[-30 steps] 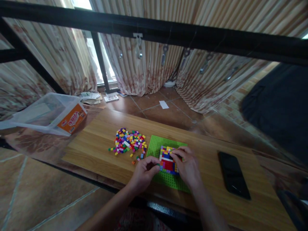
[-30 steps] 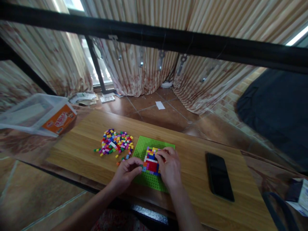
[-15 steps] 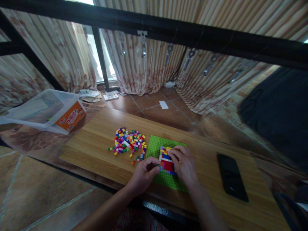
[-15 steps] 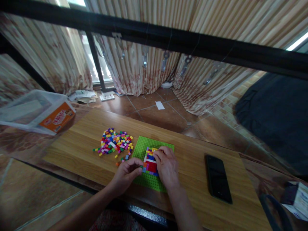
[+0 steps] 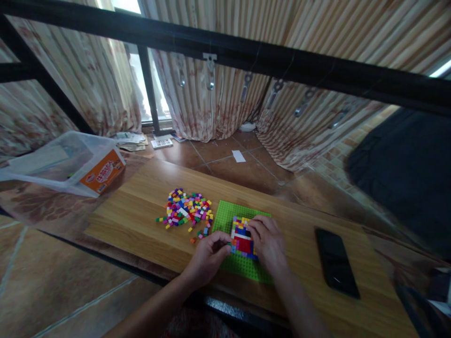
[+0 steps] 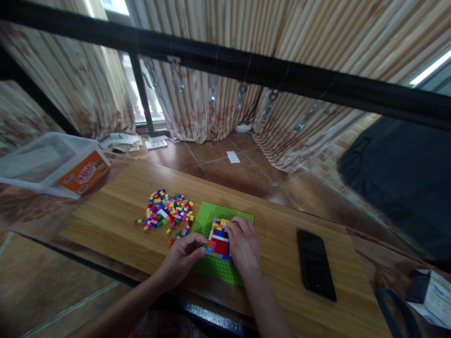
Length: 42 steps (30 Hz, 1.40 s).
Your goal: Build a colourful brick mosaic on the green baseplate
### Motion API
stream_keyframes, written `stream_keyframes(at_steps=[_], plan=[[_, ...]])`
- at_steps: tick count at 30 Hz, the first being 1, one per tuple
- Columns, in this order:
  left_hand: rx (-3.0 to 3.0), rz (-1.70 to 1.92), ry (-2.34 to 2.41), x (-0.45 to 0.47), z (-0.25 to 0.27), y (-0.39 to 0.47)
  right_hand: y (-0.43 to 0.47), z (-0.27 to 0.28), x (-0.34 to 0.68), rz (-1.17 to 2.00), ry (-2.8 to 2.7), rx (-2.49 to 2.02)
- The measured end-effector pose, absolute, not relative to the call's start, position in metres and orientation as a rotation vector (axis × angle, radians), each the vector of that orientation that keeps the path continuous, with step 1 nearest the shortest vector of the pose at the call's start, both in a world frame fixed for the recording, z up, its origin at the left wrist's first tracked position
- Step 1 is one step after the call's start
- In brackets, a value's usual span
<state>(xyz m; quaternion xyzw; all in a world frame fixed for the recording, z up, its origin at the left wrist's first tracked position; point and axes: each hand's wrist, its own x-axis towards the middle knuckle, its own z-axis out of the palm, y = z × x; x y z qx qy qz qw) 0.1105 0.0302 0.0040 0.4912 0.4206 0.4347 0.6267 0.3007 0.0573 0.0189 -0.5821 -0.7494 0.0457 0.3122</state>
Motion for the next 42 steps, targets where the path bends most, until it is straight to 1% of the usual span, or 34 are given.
stream_keyframes(at_steps=[19,25,33,42], plan=[[1.153,0.991,0.987,0.111,0.006,0.029,0.058,0.017,0.291,0.390,-1.417,-1.641],[1.075,1.007,0.973,0.111,0.007,0.029,0.061,0.022,0.291,0.428,-1.377,-1.666],[1.053,1.061,0.972,0.112,0.014,0.030,0.066,0.020,0.298,0.561,-1.393,-1.715],[1.114,1.092,1.028,0.114,0.012,0.033,0.065,0.021,0.293,0.520,-1.349,-1.744]])
